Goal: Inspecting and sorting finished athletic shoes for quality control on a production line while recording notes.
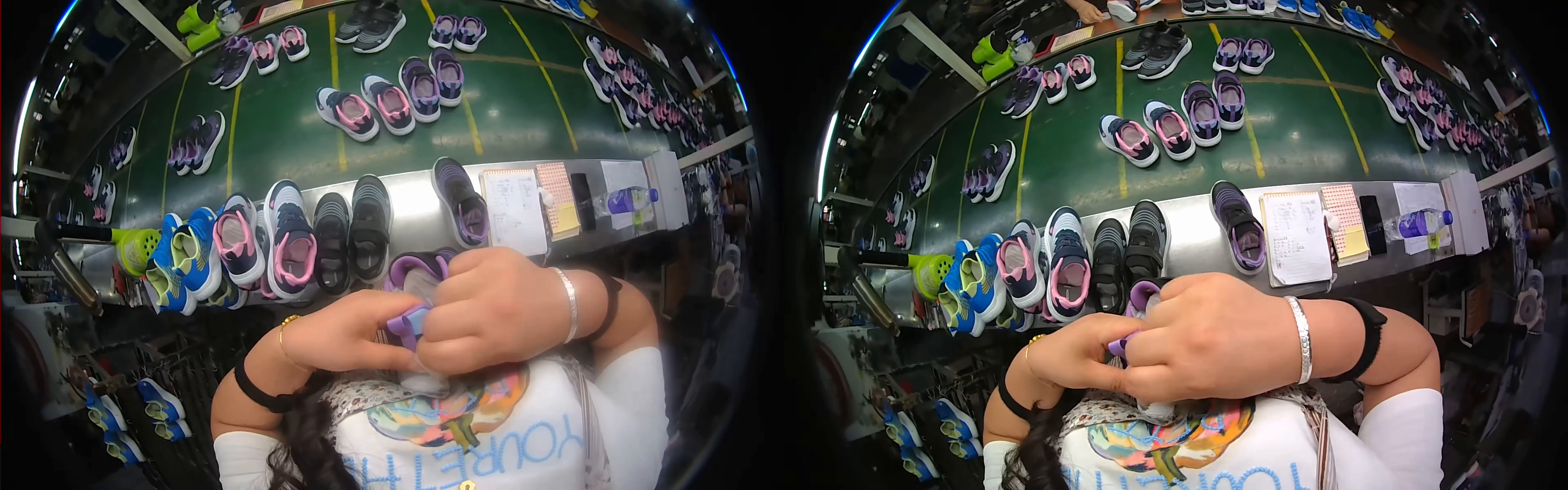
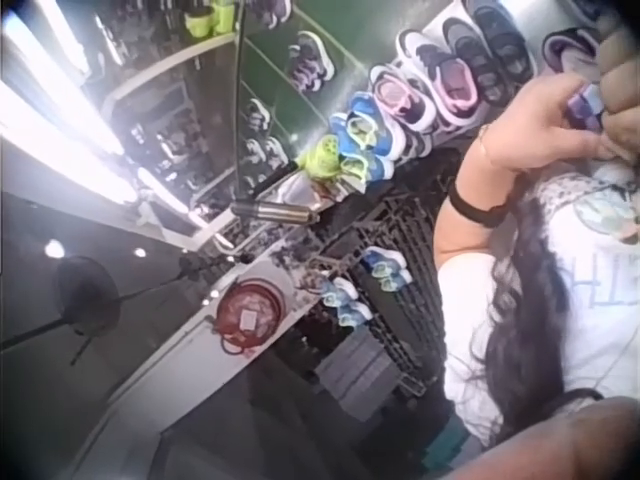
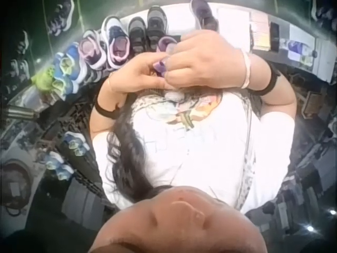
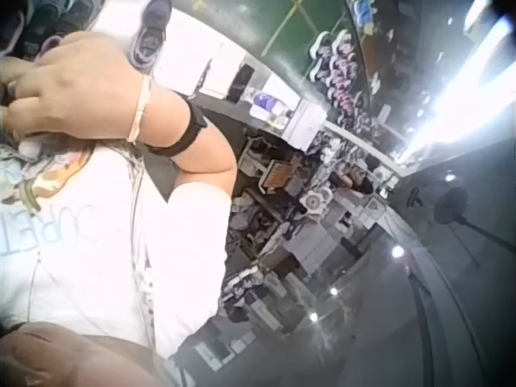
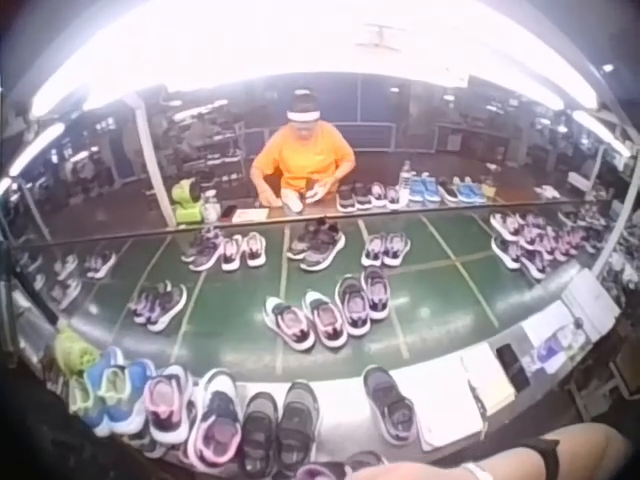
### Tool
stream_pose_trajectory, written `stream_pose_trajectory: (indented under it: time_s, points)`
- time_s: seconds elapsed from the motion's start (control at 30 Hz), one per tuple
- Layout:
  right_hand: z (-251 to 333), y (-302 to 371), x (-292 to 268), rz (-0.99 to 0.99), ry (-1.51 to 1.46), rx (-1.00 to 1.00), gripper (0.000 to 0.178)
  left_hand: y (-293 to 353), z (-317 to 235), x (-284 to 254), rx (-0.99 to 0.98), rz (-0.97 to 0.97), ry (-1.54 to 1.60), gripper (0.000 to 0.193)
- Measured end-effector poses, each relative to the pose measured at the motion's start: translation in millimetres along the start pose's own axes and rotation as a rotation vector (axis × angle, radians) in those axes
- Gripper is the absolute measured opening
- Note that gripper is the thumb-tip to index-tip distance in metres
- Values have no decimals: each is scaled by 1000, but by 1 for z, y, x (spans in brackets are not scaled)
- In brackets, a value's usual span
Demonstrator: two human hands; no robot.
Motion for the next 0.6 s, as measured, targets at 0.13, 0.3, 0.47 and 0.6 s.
stream_pose_trajectory:
  time_s: [0.13,0.3,0.47,0.6]
  points:
    - [-25,7,-10,158,130,84,10,5,-6,-6,-18,-29,-85,41]
    - [-10,-9,-1,39,30,-44,10,2,-10,-15,-79,18,-89,41]
    - [-84,73,30,59,223,671,16,11,0,-31,-42,-123,-246,46]
    - [-133,248,115,155,52,1438,30,-32,46,-59,119,-238,-614,34]
Point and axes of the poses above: each hand's wrist, its own y-axis away from the middle knuckle, its own x-axis out of the palm, z = x × y, the point moved 3 cm from there along -y, towards the middle knuckle, and after that the axes turned 8 degrees about y, right-handed, at the moved point
